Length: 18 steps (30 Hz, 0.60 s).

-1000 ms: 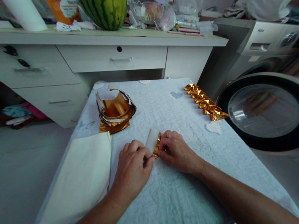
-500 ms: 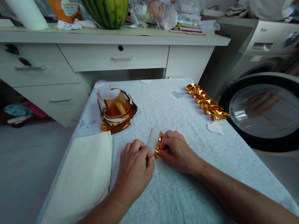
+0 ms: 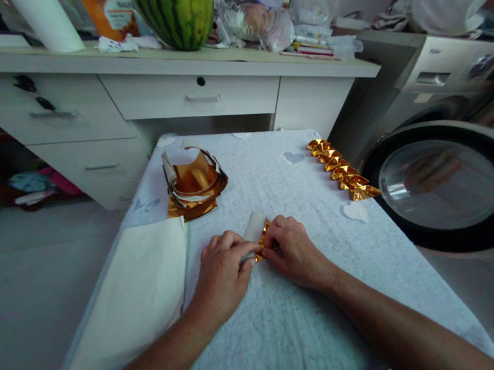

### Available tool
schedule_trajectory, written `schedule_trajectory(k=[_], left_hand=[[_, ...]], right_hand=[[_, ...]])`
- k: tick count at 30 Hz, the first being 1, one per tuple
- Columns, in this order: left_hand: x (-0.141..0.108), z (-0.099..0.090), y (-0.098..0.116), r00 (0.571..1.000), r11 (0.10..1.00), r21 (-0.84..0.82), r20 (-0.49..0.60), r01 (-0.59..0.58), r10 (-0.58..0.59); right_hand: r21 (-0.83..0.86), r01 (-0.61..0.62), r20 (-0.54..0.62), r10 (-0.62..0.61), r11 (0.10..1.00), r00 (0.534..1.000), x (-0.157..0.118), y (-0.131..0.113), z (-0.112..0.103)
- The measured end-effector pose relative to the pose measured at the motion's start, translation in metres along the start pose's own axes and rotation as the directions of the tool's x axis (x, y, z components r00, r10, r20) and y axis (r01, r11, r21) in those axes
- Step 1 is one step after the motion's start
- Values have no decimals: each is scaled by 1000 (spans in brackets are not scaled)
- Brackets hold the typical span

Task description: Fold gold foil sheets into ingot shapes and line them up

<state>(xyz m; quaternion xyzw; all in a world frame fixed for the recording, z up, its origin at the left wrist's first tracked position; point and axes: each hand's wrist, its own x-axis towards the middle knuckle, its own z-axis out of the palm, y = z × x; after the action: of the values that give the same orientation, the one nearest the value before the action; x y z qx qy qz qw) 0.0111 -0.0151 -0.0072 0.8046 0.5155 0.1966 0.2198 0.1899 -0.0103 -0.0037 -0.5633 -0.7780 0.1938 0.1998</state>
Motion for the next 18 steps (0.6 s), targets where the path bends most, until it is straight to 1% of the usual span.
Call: schedule_trajectory(k=[5,12,18], left_hand=[[1,0,0,1000,1000,-13,1,20,-20],[2,1,-1,1000,1000,-27,-1,14,-14],[5,0,3,999,998,36,-16,45,-44]], right_hand=[[2,6,-3,-6,1000,1000,-1,-1,-2],[-49,-9,24,10,999,1000,-1,-1,0],[-53,7,31,-5,999,1000,-1,-1,0]])
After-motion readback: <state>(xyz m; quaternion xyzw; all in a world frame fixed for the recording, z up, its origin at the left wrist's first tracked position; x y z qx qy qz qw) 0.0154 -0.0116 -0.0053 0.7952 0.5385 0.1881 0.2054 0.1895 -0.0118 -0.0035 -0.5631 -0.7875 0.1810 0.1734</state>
